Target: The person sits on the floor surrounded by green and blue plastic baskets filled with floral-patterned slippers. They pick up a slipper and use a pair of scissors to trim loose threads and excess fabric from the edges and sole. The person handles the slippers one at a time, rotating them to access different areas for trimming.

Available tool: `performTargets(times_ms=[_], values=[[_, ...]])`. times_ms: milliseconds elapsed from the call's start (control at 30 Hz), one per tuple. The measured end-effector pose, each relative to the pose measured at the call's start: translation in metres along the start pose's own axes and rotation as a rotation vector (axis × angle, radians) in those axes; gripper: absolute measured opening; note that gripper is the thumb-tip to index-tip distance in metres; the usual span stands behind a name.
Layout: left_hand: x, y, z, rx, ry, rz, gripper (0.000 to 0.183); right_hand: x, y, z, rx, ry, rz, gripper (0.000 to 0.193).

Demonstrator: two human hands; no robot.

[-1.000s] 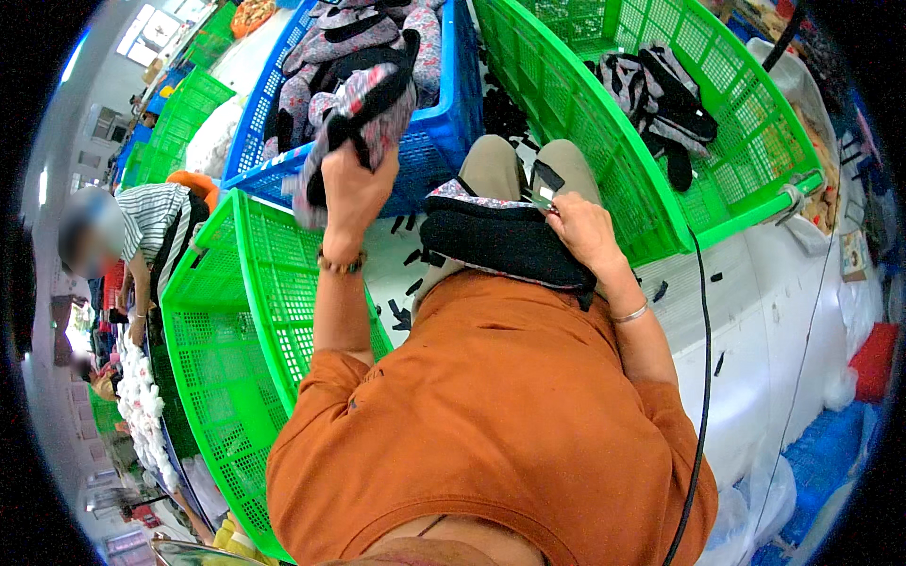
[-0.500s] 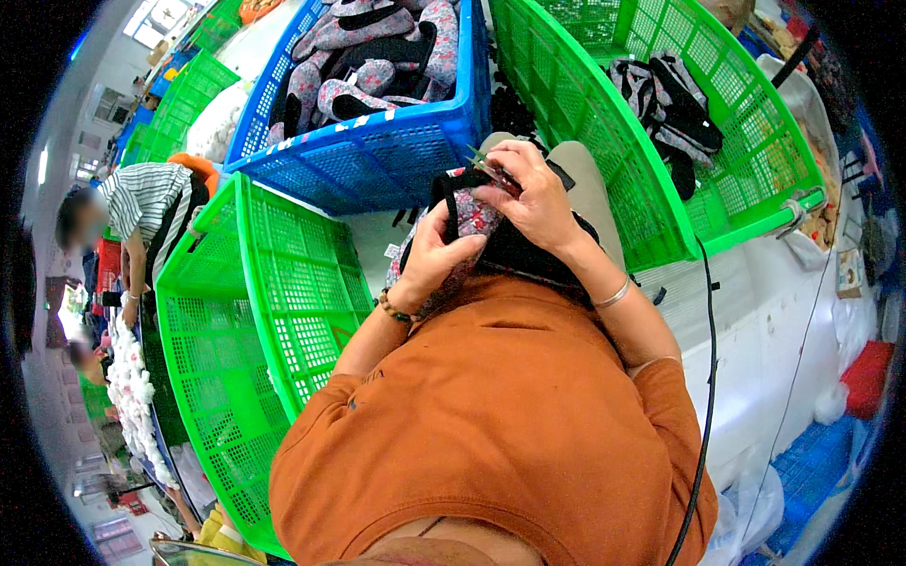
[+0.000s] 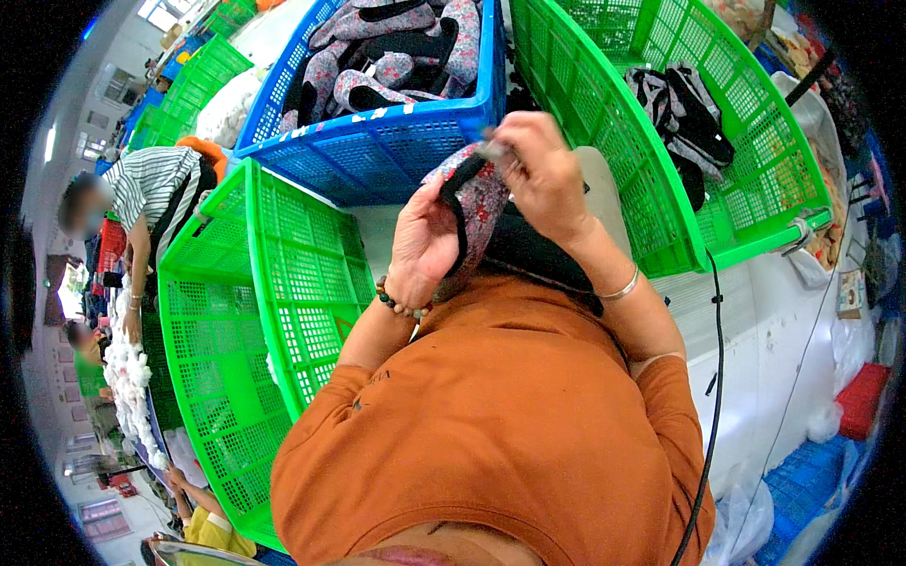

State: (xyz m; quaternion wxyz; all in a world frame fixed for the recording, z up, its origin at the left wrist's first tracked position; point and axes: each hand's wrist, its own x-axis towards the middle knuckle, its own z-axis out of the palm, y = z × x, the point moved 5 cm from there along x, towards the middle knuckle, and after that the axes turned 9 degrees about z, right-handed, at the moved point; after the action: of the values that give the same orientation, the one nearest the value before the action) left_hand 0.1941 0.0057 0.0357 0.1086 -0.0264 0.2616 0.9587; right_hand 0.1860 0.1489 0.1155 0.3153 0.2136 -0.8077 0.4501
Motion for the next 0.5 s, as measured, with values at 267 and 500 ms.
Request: performTargets(times_ms=[267,500], values=[[-0.003,0.007,-0.004,-0.061,0.015,0.102,0.051,-0.039,-0.005,-0.008,-0.047,-0.263,0.179,0.032],[-0.001,0.002,-0.004,-0.151,-0.046,0.069,0.058,-0.053,-0.003,-0.005,-0.146,-0.301,0.198,0.035]])
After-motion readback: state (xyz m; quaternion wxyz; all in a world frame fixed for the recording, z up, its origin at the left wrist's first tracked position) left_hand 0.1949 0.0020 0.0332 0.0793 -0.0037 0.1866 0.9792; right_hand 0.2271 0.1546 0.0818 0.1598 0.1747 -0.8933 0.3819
